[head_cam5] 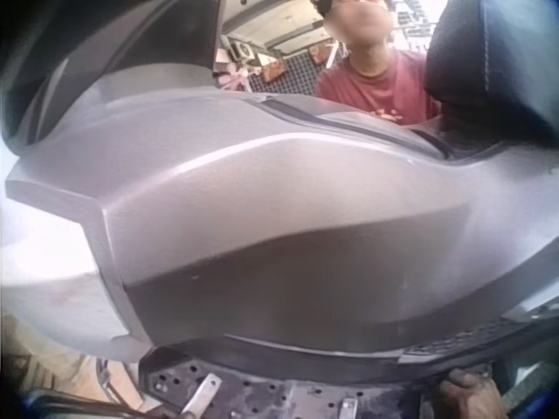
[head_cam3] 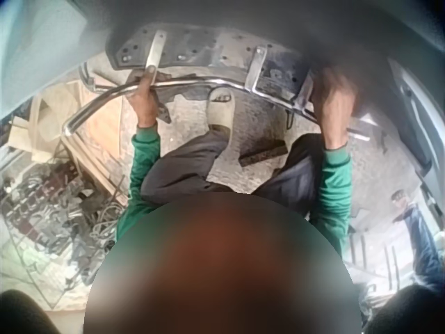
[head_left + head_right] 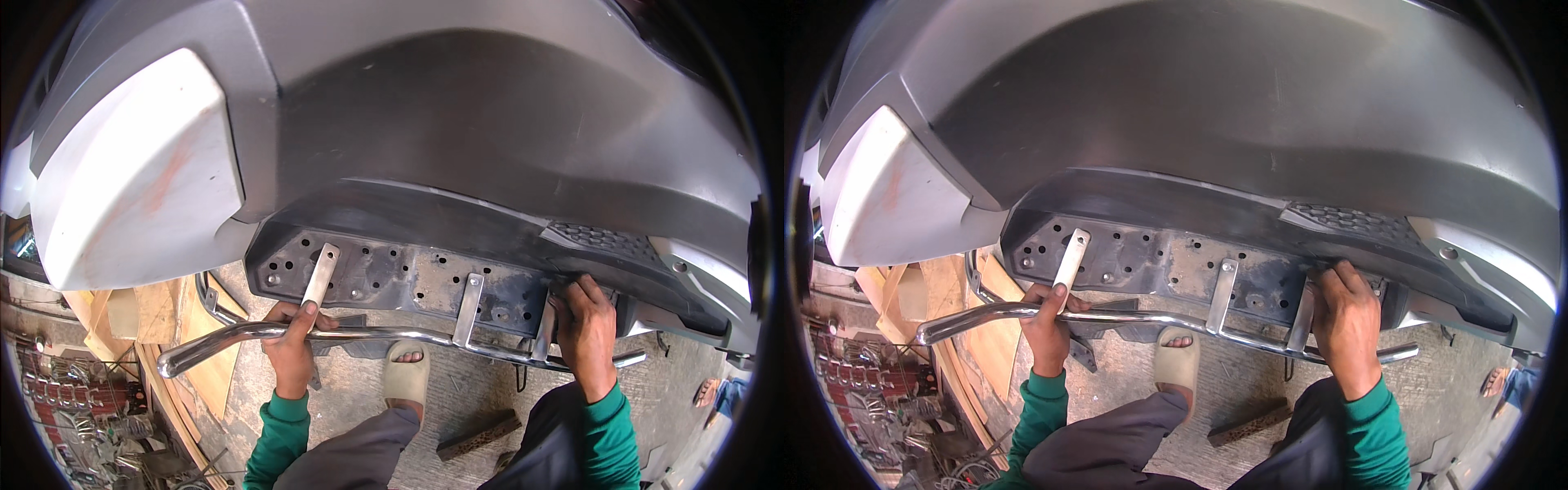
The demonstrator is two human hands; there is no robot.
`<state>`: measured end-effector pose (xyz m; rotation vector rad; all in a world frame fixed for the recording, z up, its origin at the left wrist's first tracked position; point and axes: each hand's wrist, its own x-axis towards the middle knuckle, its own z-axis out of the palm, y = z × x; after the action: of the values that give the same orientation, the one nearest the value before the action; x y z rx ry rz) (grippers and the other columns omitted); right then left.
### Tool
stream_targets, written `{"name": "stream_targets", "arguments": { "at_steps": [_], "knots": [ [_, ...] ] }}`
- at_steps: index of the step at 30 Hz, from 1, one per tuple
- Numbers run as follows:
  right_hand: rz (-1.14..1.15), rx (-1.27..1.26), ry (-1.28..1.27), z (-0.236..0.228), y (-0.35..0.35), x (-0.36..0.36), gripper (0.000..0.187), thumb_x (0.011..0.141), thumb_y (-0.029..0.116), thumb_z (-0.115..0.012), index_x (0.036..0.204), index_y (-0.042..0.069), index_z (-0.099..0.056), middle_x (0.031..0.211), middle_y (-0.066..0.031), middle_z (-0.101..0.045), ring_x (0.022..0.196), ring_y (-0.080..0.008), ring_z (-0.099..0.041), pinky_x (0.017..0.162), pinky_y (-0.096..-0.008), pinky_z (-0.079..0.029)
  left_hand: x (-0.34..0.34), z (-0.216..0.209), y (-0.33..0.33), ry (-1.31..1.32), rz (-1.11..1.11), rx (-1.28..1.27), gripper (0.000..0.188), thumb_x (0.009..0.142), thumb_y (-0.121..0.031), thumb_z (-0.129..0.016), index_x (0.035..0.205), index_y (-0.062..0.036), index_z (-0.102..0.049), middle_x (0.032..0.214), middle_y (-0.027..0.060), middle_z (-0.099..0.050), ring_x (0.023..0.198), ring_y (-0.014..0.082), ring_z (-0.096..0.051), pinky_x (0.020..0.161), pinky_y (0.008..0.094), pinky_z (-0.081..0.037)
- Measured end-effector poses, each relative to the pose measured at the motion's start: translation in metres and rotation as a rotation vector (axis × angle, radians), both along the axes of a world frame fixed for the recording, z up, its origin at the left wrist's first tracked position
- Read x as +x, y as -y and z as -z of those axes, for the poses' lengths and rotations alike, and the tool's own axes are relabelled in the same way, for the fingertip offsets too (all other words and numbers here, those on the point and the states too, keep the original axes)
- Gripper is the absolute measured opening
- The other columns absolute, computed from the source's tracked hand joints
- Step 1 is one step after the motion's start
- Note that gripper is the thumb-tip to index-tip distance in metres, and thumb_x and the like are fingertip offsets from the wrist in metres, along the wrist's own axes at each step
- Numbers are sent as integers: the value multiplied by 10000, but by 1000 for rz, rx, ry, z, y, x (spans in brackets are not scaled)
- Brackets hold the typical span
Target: The person installs a chrome metal bar onto the side of a white Honda scooter. They position the bar, align it with the mounting holes, and secure it using bolts and nuts, tightening them by hand.
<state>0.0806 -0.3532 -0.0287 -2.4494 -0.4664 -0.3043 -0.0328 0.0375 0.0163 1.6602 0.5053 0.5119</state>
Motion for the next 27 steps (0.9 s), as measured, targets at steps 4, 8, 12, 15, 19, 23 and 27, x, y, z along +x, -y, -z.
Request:
{"name": "stream_targets", "arguments": {
  "at_steps": [4,8,12,15,19,23,27],
  "knots": [
    [49,-19,-4,2,-3,1,192,837,44,-851,996,26,-744,951,-141,-676,894,-394,-696,775,-490,-555,1,-1,0,-14,-7,-19,252,1019,-161,-739,868,-16,-600,759,170,-699,722,275,-734,835,480,-668],
    [57,13,-12,-1,-5,0,214,830,45,-858,1008,19,-741,971,-144,-679,915,-398,-696,790,-494,-557,0,-2,0,-26,-10,-5,251,1019,-163,-741,870,-17,-602,759,178,-708,726,277,-738,831,471,-658],
    [29,64,-48,-7,-4,-4,224,829,31,-849,1023,-4,-743,1037,-161,-676,971,-408,-693,831,-491,-561,-1,-1,-1,-29,-6,-14,245,1019,-157,-739,873,-18,-601,762,191,-717,725,285,-743,832,463,-647],
    [-6,43,-60,-8,-1,-1,216,827,17,-833,1023,-15,-747,1068,-176,-673,1002,-413,-691,860,-494,-563,-2,2,-3,-29,-10,-35,243,1022,-150,-738,878,-13,-599,765,196,-718,724,296,-745,829,473,-648],
    [40,45,-66,-3,-1,-1,206,808,16,-843,983,-3,-736,1030,-170,-683,967,-410,-692,835,-498,-564,-3,4,-6,-18,1,-67,229,1031,-128,-725,881,-13,-596,782,196,-715,748,311,-746,848,504,-647],
    [59,51,-49,0,-1,-2,200,796,20,-855,954,8,-732,1010,-163,-687,941,-402,-696,810,-496,-565,-5,3,-7,-41,8,-53,226,1037,-130,-723,892,-12,-594,796,197,-716,768,317,-746,856,502,-641],
    [70,71,-65,-4,-2,-2,228,820,18,-842,1011,-10,-721,1022,-198,-687,949,-437,-694,821,-514,-563,-6,3,-7,-54,3,-45,215,1041,-135,-720,911,-9,-603,802,201,-721,773,319,-750,859,493,-638]
  ]
}}
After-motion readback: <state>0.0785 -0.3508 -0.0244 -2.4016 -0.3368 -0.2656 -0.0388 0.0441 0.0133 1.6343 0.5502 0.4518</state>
